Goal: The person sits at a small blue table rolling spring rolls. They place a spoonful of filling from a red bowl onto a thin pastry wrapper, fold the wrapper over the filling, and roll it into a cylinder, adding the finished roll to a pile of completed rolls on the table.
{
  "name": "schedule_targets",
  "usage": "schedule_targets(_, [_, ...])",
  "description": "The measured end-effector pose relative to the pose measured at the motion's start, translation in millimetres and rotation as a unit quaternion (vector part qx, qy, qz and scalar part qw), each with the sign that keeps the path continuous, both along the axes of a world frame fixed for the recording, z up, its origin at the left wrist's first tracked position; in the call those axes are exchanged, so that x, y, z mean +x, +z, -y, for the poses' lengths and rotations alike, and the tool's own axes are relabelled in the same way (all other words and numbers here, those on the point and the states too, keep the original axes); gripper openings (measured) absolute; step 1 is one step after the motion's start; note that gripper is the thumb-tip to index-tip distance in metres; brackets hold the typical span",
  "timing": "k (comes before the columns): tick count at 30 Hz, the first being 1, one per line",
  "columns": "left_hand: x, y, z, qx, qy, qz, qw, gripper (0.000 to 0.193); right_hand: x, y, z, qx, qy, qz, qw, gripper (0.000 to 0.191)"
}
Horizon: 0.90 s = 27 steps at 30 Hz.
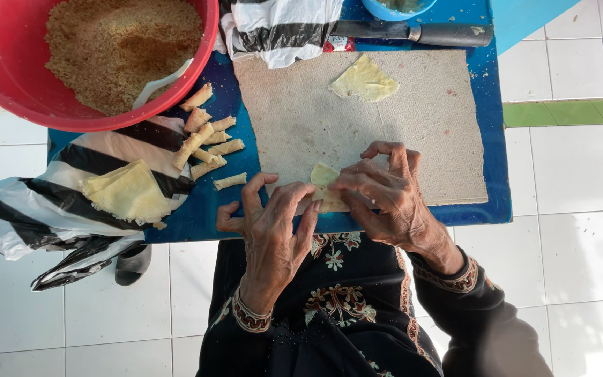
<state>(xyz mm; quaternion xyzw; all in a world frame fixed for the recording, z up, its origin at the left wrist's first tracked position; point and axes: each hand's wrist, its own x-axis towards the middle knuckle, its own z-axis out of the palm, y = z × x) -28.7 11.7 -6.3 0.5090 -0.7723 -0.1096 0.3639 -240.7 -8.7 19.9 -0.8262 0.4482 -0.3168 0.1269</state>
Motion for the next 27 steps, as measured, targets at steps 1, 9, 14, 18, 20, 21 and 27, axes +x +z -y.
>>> schedule_targets(1, [0.9, 0.8, 0.9, -0.001, -0.006, 0.002, 1.000, 0.023, -0.4, -0.1, 0.4, -0.001, 0.003, -0.003, 1.000, 0.032])
schedule_targets(9, [10.0, 12.9, 4.7, -0.009, -0.058, 0.063, 0.996, 0.023, -2.6, 3.4, 1.1, -0.008, 0.014, -0.033, 0.999, 0.035])
schedule_targets(14, [20.2, 15.7, 12.1, 0.003, -0.105, 0.081, 0.991, 0.022, -6.0, 12.6, 1.3, -0.039, 0.037, -0.083, 0.995, 0.037])
schedule_targets(18, [22.8, 14.4, 16.6, 0.012, -0.121, 0.061, 0.991, 0.021, -8.1, 15.7, 3.8, -0.058, 0.057, -0.106, 0.991, 0.040])
schedule_targets(20, [24.1, 13.7, 19.0, 0.016, -0.129, 0.054, 0.990, 0.023, -9.0, 15.0, 5.1, -0.079, 0.067, -0.124, 0.987, 0.036])
schedule_targets(21, [24.7, 13.7, 19.5, 0.018, -0.132, 0.050, 0.990, 0.023, -9.3, 14.4, 5.6, -0.089, 0.071, -0.134, 0.984, 0.034])
schedule_targets(27, [27.0, 14.8, 22.2, 0.012, -0.144, 0.039, 0.989, 0.020, -8.5, 12.0, 4.4, -0.076, 0.070, -0.123, 0.987, 0.041])
